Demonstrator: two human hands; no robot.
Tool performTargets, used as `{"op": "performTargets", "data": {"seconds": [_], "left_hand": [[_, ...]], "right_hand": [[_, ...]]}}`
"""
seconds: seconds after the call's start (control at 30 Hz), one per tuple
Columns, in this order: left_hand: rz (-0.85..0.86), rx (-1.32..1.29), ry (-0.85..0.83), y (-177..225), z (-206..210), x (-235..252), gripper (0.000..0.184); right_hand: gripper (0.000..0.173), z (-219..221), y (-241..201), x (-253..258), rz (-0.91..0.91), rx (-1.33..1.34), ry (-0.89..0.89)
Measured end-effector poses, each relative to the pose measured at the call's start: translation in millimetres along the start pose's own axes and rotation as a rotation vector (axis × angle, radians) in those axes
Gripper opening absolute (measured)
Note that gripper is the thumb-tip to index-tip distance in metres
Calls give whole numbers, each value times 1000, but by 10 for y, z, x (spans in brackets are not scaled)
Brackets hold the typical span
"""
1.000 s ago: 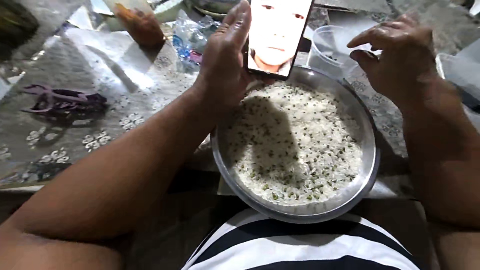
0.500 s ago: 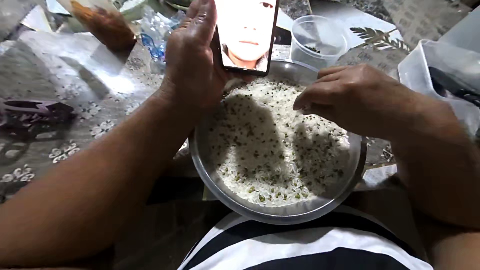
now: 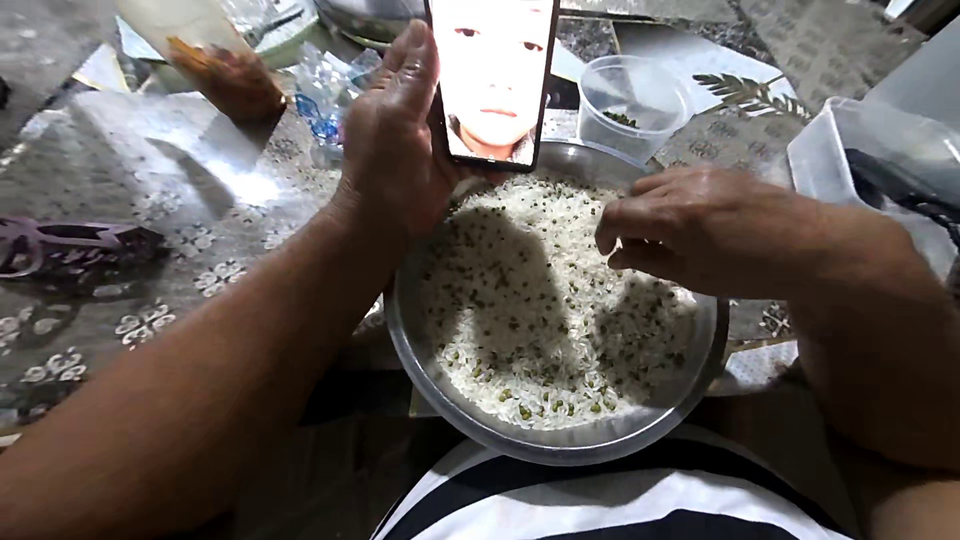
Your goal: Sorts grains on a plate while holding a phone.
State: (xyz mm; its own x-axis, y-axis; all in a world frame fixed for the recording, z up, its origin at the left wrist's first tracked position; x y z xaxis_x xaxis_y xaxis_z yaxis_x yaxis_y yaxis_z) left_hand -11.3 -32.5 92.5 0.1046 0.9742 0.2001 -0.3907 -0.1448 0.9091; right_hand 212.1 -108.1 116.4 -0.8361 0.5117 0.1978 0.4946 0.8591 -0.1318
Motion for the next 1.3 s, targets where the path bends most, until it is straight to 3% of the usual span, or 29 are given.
{"op": "performTargets", "data": {"seconds": [0.13, 0.33, 0.4, 0.47, 0.53, 0.63, 0.73, 0.93, 1.07, 1.2, 1.3], "left_hand": [[-1, 11, 3, -18, 9, -14, 38], [-33, 17, 7, 0, 33, -30, 38], [-38, 21, 0, -4, 25, -21, 38], [-41, 23, 11, -15, 16, -16, 38], [-38, 15, 14, -18, 7, -3, 39], [-35, 11, 10, -17, 2, -3, 40], [-38, -8, -3, -10, 8, -3, 38], [-38, -25, 27, -2, 18, -9, 37], [-16, -17, 2, -6, 13, -1, 37], [-15, -4, -14, 1, 11, -9, 38], [-18, -2, -19, 2, 14, -13, 38]], "right_hand": [[11, -48, 156, -32, 73, 11, 12], [20, -274, 573, -12, 362, -187, 410], [26, -261, 708, 1, 448, -194, 451], [33, -235, 752, -11, 488, -162, 428], [23, -229, 639, -16, 382, -121, 387], [8, -111, 345, -2, 141, 17, 152], [9, 128, 119, 36, 91, 31, -74], [17, 67, -20, 61, -83, 27, 145], [16, -69, -27, 48, -59, -16, 202], [7, 21, 182, -3, 123, -63, -14], [12, 211, 295, 51, 190, -51, -115]]}}
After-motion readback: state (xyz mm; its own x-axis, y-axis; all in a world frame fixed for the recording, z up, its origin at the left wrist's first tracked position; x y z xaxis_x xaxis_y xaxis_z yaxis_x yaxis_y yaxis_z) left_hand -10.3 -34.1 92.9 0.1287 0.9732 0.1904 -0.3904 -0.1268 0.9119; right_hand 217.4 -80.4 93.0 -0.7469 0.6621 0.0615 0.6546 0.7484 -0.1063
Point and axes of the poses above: each hand's wrist, its own x-axis towards the middle knuckle, its own z-axis out of the palm, y = z × x, the point moved 4 cm from there along x, towards the middle knuckle, and after that the axes turned 4 degrees about y, right-handed, at the moved point
